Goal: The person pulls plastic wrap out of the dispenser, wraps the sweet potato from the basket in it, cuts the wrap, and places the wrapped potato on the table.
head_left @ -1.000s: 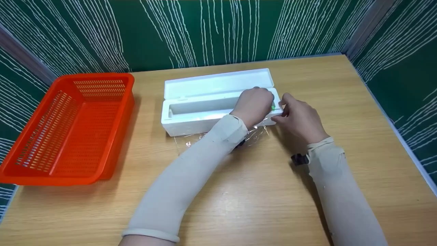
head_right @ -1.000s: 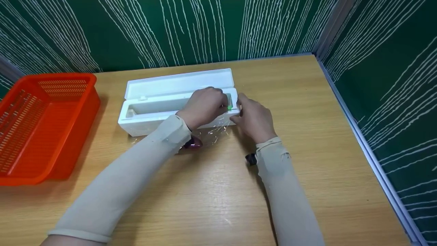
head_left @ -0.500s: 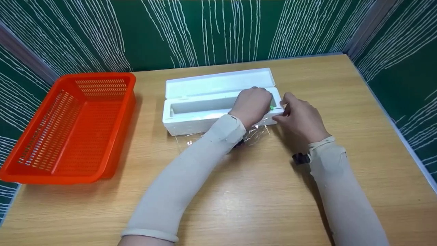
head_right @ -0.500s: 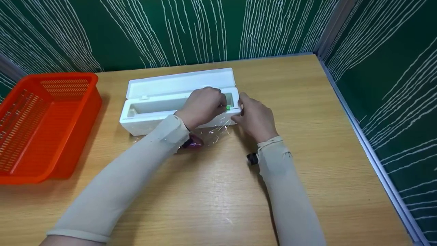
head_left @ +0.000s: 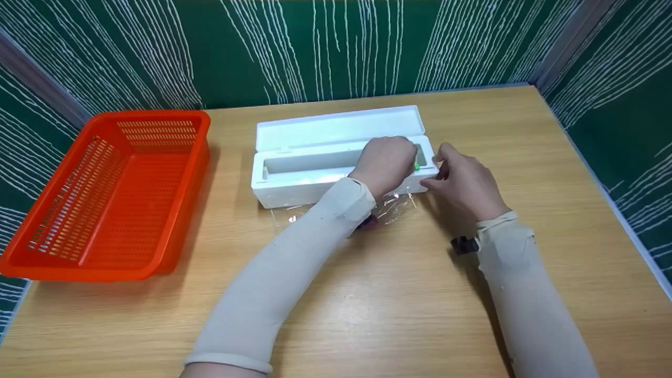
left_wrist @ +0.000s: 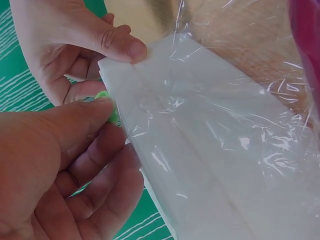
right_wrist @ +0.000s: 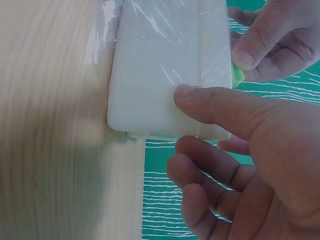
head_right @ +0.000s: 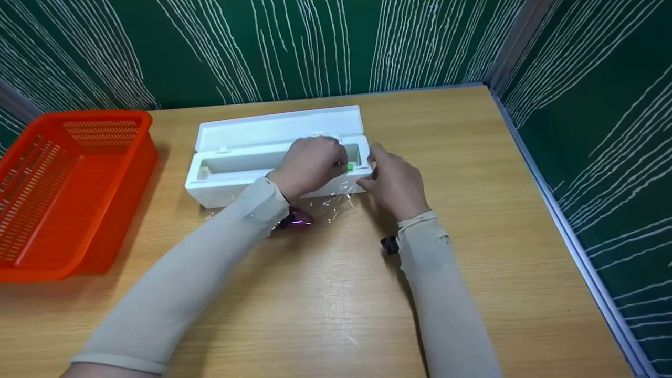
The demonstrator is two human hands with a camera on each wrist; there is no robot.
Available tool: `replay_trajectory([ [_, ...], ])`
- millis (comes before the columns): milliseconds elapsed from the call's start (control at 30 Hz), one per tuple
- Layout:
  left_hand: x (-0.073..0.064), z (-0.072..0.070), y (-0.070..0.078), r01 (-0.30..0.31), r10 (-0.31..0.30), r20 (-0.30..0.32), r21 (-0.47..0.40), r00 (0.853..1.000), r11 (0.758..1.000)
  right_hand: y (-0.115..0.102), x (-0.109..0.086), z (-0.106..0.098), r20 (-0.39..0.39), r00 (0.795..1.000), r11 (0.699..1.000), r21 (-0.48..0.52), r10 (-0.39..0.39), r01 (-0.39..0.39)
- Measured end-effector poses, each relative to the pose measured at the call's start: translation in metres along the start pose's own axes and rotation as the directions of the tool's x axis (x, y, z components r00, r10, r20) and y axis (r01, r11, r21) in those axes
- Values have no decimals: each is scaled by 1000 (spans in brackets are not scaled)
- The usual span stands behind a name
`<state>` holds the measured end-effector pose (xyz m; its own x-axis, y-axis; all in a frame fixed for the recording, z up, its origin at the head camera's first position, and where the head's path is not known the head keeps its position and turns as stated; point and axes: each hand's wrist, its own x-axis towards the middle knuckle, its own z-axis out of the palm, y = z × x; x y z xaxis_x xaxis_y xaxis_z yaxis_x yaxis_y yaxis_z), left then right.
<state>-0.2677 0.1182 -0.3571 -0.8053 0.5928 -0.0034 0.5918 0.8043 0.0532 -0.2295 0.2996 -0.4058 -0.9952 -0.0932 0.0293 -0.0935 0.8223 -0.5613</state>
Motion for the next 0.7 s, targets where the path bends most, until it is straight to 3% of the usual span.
replay_trajectory([
  [267,-2,2,1,4,-4,-22,5,1000,1000,-1,-1,-2,19,1000,1000,-6,-4,4],
  [567,-2,1,3,19,-19,7,-8,1000,1000,-15,-6,-10,119,993,997,-74,12,-3],
  [700,-2,0,3,21,-21,16,-4,1000,1000,-18,-8,-10,99,995,993,-114,-7,18],
])
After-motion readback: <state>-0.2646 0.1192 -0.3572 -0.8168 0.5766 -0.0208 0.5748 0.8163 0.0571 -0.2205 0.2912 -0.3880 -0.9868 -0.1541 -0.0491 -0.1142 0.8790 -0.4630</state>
